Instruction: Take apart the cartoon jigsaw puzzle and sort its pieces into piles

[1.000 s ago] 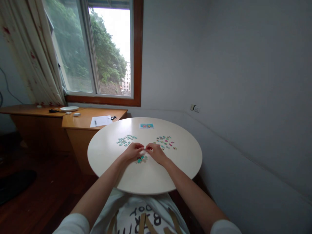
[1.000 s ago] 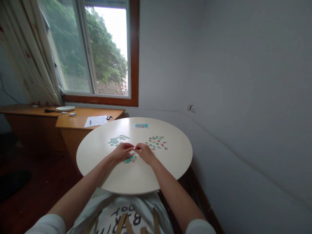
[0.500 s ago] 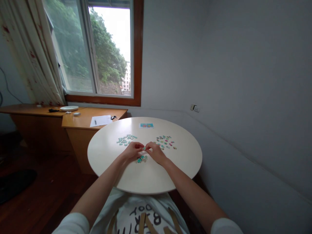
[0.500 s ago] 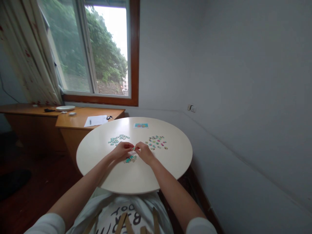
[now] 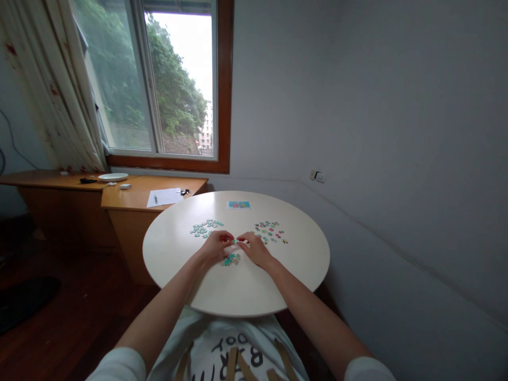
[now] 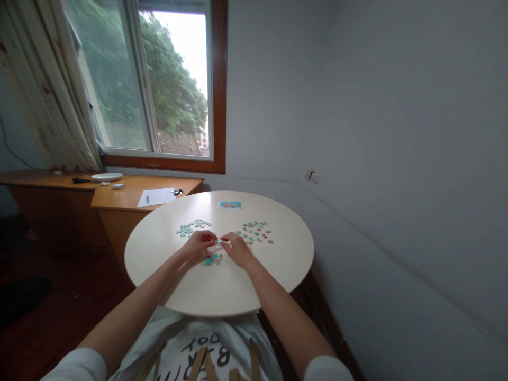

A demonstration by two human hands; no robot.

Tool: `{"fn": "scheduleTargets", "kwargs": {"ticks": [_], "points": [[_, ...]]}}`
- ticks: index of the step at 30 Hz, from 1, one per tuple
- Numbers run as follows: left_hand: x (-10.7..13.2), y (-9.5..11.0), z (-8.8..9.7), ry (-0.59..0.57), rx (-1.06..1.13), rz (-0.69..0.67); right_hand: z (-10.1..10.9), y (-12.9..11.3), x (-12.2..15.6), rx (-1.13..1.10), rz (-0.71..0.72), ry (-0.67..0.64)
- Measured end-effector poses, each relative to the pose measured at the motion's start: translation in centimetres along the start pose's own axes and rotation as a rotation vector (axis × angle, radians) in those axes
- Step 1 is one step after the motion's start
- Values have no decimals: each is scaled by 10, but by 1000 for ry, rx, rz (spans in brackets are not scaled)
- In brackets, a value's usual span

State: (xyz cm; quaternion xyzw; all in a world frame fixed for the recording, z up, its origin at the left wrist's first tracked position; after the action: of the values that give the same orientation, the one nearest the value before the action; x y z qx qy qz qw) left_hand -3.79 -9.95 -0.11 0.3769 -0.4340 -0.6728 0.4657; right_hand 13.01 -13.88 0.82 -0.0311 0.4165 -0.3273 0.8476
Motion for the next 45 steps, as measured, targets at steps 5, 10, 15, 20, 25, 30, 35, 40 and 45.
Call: {"fn": "scheduleTargets", "kwargs": {"ticks": [5, 10, 15, 20, 25, 30, 35, 40, 45], "points": [[1, 3, 0, 26, -2, 6, -2, 3, 1, -4, -7, 7], [2, 5, 8, 212, -168, 4, -3, 8, 3, -15, -63, -3], [4, 6, 18, 363, -317, 41, -1, 4, 3, -40, -38, -73], [7, 7, 22, 404, -448, 113, 0, -3, 2, -55, -12, -150], [7, 5, 23, 464, -613, 220, -1, -4, 2, -85, -32, -154], [7, 4, 23, 442, -670, 258, -1, -7, 2, -136, -46, -163], [6, 1, 23, 418, -696, 300, -1, -11, 3, -151, -20, -173], [6, 2, 22, 435, -698, 290, -3, -12, 3, -154, 25, -197], [8, 4, 22, 455, -707, 302, -8, -7, 6, -250, -8, -190]]}}
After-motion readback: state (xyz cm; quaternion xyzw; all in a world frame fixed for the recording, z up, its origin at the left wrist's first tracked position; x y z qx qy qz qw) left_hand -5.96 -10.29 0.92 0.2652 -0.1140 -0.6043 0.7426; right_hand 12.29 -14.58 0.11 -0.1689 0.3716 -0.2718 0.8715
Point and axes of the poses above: each hand's wrist, its own x-axis away from the middle knuckle, its own z-axis out of the back of the hand, y = z × x, the point moved 2 cm from there along -x, towards the middle knuckle, and after that the axes turned 15 degrees about z, right-handed, at the moved point
